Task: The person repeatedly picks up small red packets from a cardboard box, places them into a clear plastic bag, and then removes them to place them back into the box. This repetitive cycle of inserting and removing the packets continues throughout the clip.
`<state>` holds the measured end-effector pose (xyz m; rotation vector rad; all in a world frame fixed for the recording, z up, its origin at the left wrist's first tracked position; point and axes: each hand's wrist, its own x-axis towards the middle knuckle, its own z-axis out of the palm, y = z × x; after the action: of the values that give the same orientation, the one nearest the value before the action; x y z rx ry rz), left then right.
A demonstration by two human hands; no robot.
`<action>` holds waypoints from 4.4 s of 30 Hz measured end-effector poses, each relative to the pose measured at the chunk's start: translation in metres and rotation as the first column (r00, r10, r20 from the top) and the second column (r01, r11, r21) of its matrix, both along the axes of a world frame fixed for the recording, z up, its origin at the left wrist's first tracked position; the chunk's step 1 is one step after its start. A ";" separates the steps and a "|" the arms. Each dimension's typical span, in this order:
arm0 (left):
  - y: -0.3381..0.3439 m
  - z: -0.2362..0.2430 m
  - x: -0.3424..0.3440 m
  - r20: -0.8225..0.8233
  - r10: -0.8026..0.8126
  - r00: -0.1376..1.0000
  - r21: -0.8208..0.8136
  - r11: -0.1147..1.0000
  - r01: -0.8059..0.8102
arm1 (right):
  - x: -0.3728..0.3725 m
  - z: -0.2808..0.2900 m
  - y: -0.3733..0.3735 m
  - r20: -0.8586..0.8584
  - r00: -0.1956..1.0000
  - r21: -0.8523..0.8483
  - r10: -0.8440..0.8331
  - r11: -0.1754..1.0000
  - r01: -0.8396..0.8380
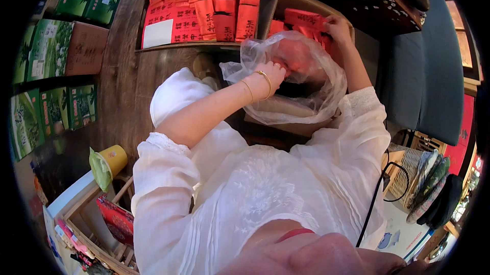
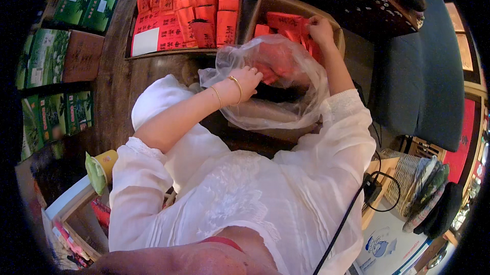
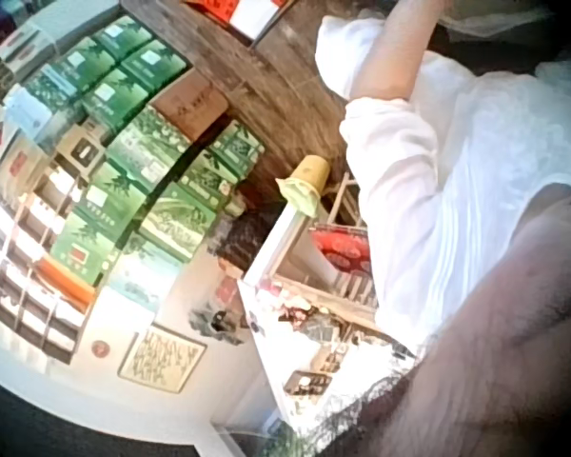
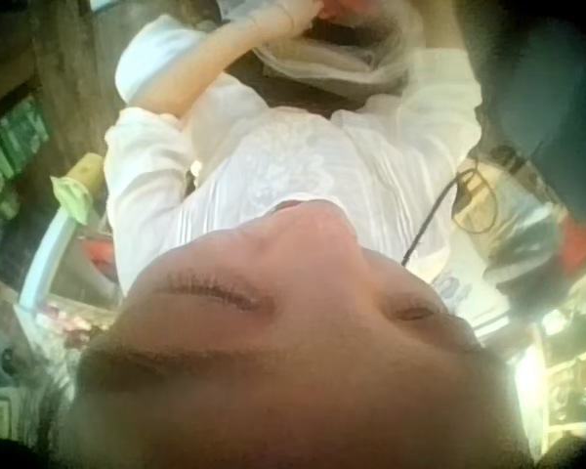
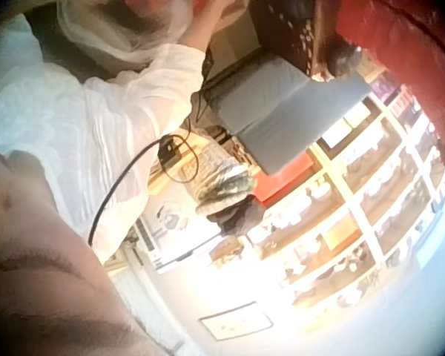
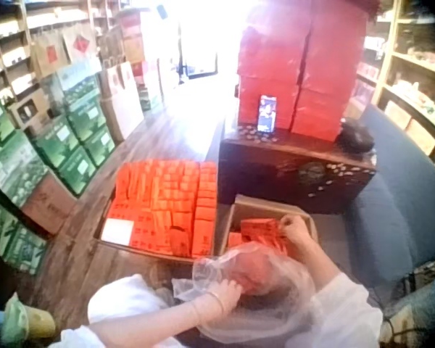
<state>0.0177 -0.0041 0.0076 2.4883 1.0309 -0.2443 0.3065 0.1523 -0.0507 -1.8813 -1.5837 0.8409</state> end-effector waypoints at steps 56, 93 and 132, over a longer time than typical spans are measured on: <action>-0.001 -0.038 -0.013 0.351 0.414 0.840 -0.277 0.903 -0.329 | -0.060 -0.062 -0.163 -0.040 0.651 -0.540 0.758 0.532 -0.652; 0.008 -0.013 -0.008 0.331 0.580 0.745 -0.413 0.799 -0.438 | -0.049 -0.292 -0.161 0.276 0.958 -0.381 0.074 0.924 0.039; 0.005 -0.031 -0.013 0.492 0.460 0.739 -0.270 0.888 -0.373 | -0.080 -0.049 -0.177 -0.542 0.803 -0.613 -0.246 0.769 -0.178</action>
<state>0.0048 0.0011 -0.0233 1.9251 1.2143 0.4875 0.2269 -0.0243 -0.0995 -1.7504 -0.8927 1.9345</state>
